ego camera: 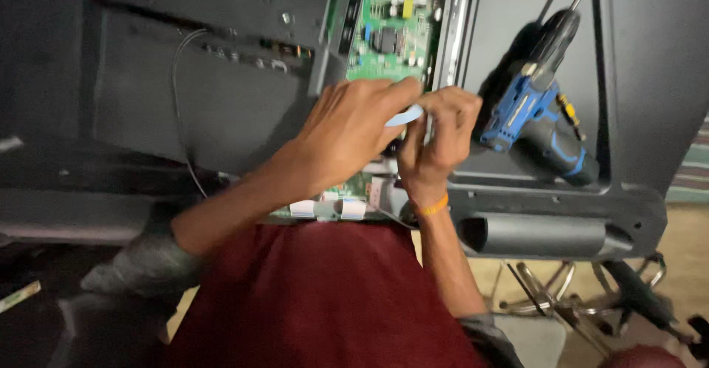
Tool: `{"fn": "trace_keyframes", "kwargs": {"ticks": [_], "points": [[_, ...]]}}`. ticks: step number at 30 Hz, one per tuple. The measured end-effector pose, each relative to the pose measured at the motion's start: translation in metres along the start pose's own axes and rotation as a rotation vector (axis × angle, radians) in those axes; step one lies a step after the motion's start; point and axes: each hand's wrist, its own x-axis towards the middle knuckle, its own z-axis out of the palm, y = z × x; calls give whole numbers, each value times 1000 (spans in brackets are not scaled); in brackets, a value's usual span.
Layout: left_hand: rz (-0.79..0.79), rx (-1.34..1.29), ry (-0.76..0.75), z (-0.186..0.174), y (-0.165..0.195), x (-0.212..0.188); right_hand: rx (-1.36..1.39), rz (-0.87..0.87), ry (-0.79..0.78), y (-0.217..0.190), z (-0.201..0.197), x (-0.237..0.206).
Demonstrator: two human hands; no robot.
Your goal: The person uses a power drill to remove screws from the back panel of a television, then removes the panel to expose the internal circuit boards. The person handles the power cord and places the removed panel aside.
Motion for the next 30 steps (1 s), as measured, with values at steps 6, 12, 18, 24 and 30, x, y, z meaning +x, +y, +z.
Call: {"fn": "trace_keyframes", "kwargs": {"ticks": [6, 12, 18, 24, 30], "points": [[-79, -126, -85, -15, -6, -18, 382, 508, -312, 1, -18, 7], [-64, 106, 19, -23, -9, -69, 815, 1036, -369, 22, -33, -5], [112, 400, 65, -14, -9, -112, 1024, 1059, -379, 29, -35, -17], [60, 506, 75, -9, -21, -139, 1159, 1074, -340, 30, -32, -24], [-6, 528, 102, 4, -29, -151, 1261, 1083, -332, 32, -32, -32]]}}
